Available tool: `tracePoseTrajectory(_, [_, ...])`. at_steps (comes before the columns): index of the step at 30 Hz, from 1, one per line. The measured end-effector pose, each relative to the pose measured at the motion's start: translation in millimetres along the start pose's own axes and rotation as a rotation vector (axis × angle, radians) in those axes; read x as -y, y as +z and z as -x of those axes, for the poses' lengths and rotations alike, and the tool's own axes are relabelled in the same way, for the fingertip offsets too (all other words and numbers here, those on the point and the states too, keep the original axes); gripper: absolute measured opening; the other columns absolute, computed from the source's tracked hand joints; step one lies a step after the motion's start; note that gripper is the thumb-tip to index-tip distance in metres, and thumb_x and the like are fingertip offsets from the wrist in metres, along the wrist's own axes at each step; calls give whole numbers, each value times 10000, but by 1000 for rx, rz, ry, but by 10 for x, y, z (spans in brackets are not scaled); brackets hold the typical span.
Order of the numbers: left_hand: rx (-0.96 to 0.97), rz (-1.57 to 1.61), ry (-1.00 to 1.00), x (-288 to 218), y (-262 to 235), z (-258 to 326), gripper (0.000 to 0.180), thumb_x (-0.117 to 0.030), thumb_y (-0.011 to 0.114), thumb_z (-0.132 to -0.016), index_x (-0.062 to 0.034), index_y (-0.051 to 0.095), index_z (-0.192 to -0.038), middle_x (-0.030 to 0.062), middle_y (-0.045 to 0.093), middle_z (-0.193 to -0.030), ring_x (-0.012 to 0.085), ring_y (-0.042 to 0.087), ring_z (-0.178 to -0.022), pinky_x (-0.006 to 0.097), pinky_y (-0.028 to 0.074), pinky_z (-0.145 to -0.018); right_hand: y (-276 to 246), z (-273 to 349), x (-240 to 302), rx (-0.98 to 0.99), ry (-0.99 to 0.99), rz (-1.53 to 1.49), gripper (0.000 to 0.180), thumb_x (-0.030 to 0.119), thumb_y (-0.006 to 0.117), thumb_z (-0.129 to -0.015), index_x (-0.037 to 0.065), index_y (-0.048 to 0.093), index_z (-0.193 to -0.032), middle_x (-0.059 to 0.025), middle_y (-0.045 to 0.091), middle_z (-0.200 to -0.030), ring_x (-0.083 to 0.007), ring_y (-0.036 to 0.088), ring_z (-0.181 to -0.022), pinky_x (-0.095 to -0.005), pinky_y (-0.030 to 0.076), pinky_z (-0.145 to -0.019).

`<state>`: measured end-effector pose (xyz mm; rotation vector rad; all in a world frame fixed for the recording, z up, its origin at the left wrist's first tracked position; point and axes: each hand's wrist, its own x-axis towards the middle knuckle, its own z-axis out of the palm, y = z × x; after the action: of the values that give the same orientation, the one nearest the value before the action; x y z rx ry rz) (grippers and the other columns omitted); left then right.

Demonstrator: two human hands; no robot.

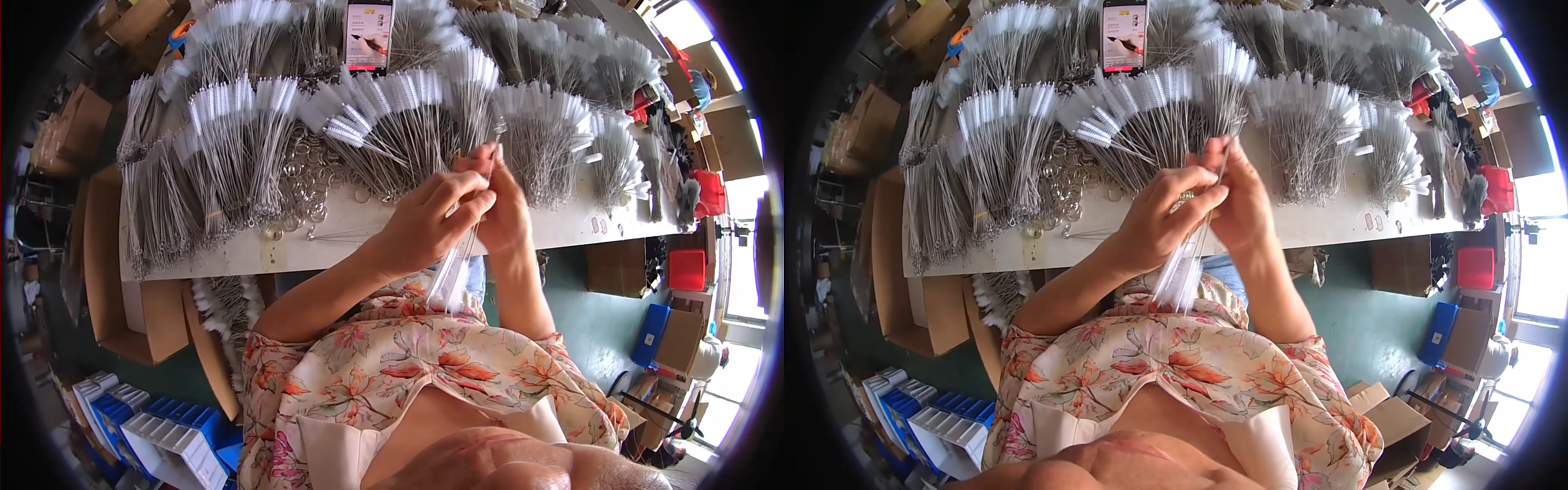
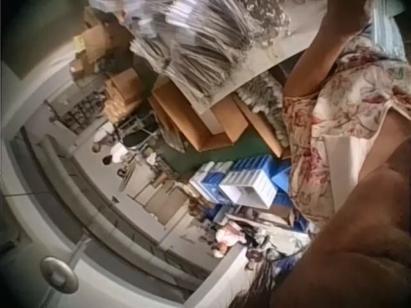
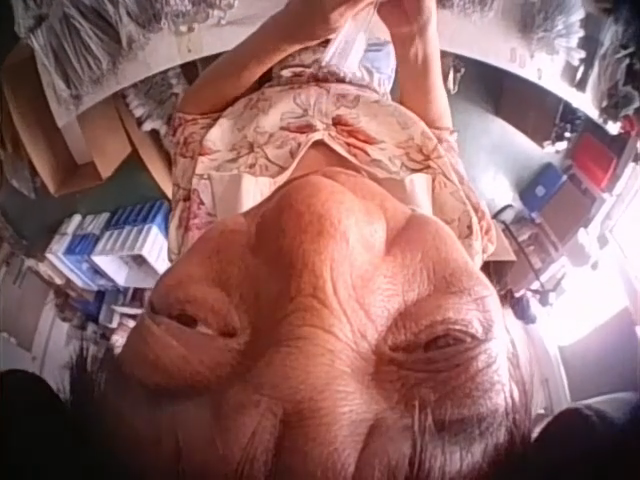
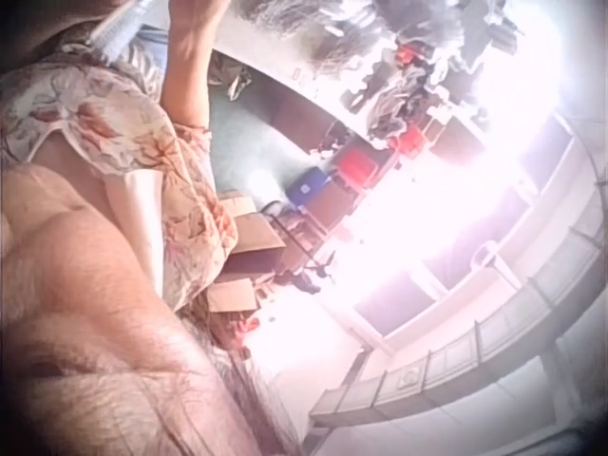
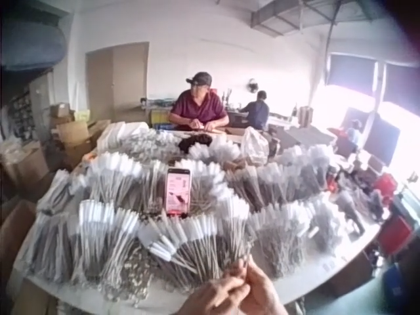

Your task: The recorder is assembling small white brushes onto metal rings and organizing them in stacks on a factory table.

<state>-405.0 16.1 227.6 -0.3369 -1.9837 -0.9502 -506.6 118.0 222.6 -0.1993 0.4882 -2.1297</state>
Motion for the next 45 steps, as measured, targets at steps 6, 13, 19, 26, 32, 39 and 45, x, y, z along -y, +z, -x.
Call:
tracePoseTrajectory(6, [-13,-63,-152,51,-521,-84,654,-303,676,-764,-44,394,-1295,153,439,-1197,290,472,-1068,389,424,-896,114,213,487,5,70,695,114,115,498,-906,9,535,-887,3,497,-647,-71,394,-512,-198,342,-476])
tracePoseTrajectory(13, [260,471,-390,-76,-344,106,717,-350,696,-751,-46,354,-1303,157,399,-1264,261,484,-1105,369,394,-926,277,350,73,240,221,1439,93,27,534,-851,-19,587,-912,-23,580,-725,-81,516,-662,-237,437,-602])
tracePoseTrajectory(19, [252,248,-237,-161,-562,255,217,-99,703,-736,-81,589,-919,90,562,-918,206,578,-813,306,472,-656,274,396,78,306,633,1037,202,185,510,-920,9,603,-891,5,570,-693,-39,491,-596,-183,398,-539])
tracePoseTrajectory(26, [222,202,-584,-267,-535,623,208,-93,697,-746,-25,606,-919,58,588,-814,135,593,-688,256,498,-587,-15,574,268,136,577,1331,121,39,574,-827,-29,614,-918,-50,623,-771,-104,565,-667,-241,453,-590])
tracePoseTrajectory(32, [-152,-463,-870,-34,-1171,1245,196,-148,675,-794,-44,608,-947,37,544,-647,86,506,-533,223,411,-475,-598,775,653,-60,17,2580,105,94,550,-814,66,640,-861,-84,621,-760,-267,607,-645,-377,466,-579])
tracePoseTrajectory(39, [80,-295,-957,-16,-1185,1132,94,-51,599,-833,-1,533,-789,78,610,-787,77,582,-651,248,479,-563,-16,372,-577,413,-151,1660,65,24,611,-769,53,631,-825,-79,611,-883,-236,610,-664,-323,498,-573])
tracePoseTrajectory(45, [-138,402,-1006,-261,-1307,638,94,45,537,-835,34,585,-916,119,600,-998,103,604,-790,239,535,-706,263,182,-947,548,-238,1743,77,159,623,-780,86,640,-800,-60,612,-909,-261,613,-646,-352,491,-568])
